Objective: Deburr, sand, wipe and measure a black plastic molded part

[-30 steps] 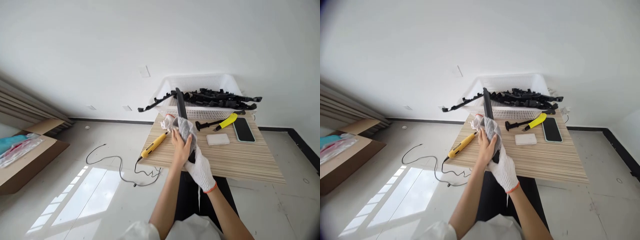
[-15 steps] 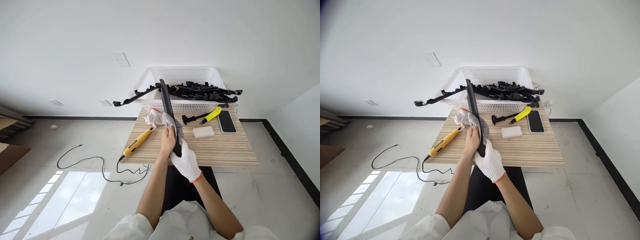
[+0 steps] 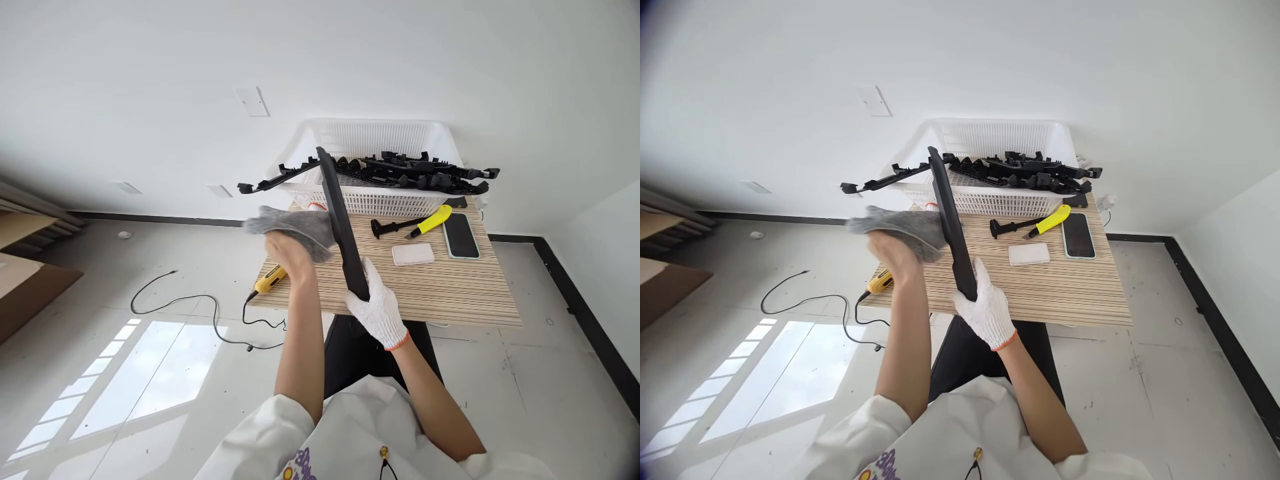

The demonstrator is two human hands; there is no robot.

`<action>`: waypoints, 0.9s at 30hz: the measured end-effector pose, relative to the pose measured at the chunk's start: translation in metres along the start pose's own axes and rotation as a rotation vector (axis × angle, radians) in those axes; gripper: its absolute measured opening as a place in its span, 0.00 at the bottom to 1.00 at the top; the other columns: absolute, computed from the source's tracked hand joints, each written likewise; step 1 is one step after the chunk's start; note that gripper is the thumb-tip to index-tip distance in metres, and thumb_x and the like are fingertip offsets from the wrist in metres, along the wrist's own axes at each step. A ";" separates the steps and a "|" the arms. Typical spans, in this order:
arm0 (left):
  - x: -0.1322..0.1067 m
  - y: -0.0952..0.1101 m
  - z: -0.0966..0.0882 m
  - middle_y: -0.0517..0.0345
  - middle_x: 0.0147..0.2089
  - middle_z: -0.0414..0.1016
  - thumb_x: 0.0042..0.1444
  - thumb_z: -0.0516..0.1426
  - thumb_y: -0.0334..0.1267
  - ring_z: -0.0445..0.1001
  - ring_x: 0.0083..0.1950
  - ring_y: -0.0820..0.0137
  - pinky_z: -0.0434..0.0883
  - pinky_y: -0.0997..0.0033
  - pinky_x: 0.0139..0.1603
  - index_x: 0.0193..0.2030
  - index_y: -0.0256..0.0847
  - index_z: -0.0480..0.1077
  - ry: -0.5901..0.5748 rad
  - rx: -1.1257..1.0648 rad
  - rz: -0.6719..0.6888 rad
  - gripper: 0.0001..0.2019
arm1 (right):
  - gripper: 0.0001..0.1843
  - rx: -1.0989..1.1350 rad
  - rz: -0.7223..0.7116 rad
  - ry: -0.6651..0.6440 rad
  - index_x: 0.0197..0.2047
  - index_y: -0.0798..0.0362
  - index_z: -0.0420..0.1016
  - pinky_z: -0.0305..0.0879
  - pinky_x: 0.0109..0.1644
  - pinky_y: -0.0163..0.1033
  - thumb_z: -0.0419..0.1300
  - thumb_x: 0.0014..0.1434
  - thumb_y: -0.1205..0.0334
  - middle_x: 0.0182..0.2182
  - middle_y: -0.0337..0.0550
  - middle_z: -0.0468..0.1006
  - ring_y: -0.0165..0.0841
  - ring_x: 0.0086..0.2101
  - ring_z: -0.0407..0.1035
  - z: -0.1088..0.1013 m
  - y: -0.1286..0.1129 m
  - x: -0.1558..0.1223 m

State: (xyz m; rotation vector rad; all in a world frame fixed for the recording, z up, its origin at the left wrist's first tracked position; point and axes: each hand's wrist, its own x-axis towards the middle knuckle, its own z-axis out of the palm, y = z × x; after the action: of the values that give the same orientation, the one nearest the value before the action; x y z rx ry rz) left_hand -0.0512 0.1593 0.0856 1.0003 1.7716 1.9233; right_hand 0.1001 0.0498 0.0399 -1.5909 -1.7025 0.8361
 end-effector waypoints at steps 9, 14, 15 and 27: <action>0.009 0.019 0.050 0.38 0.73 0.53 0.60 0.56 0.42 0.47 0.76 0.50 0.50 0.45 0.73 0.64 0.38 0.62 -0.541 0.353 0.416 0.26 | 0.30 0.037 0.016 0.015 0.63 0.48 0.65 0.71 0.48 0.43 0.60 0.57 0.56 0.44 0.41 0.82 0.41 0.42 0.78 -0.005 -0.002 -0.001; 0.037 0.015 0.089 0.28 0.74 0.45 0.61 0.51 0.35 0.40 0.77 0.46 0.43 0.37 0.72 0.71 0.31 0.48 -0.560 0.431 0.377 0.32 | 0.29 0.038 -0.018 0.041 0.62 0.50 0.66 0.72 0.46 0.43 0.59 0.57 0.57 0.42 0.43 0.82 0.41 0.40 0.78 -0.003 -0.001 -0.002; 0.040 0.020 0.093 0.26 0.74 0.46 0.61 0.52 0.36 0.41 0.76 0.44 0.44 0.35 0.71 0.71 0.30 0.46 -0.545 0.448 0.353 0.34 | 0.28 0.037 -0.009 0.038 0.61 0.50 0.67 0.72 0.44 0.43 0.59 0.57 0.58 0.39 0.42 0.83 0.40 0.38 0.78 -0.002 -0.001 -0.003; 0.069 0.019 0.106 0.31 0.72 0.55 0.62 0.50 0.35 0.51 0.74 0.46 0.46 0.39 0.72 0.71 0.29 0.51 -0.430 0.391 0.238 0.31 | 0.28 0.044 -0.019 -0.034 0.63 0.42 0.65 0.67 0.39 0.38 0.59 0.59 0.58 0.36 0.35 0.81 0.36 0.34 0.76 -0.007 -0.004 -0.004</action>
State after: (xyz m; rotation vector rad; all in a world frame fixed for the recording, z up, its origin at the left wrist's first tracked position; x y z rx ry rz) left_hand -0.0225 0.2790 0.1196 1.6796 1.8596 1.3510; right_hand 0.1033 0.0460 0.0468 -1.5372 -1.7084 0.8907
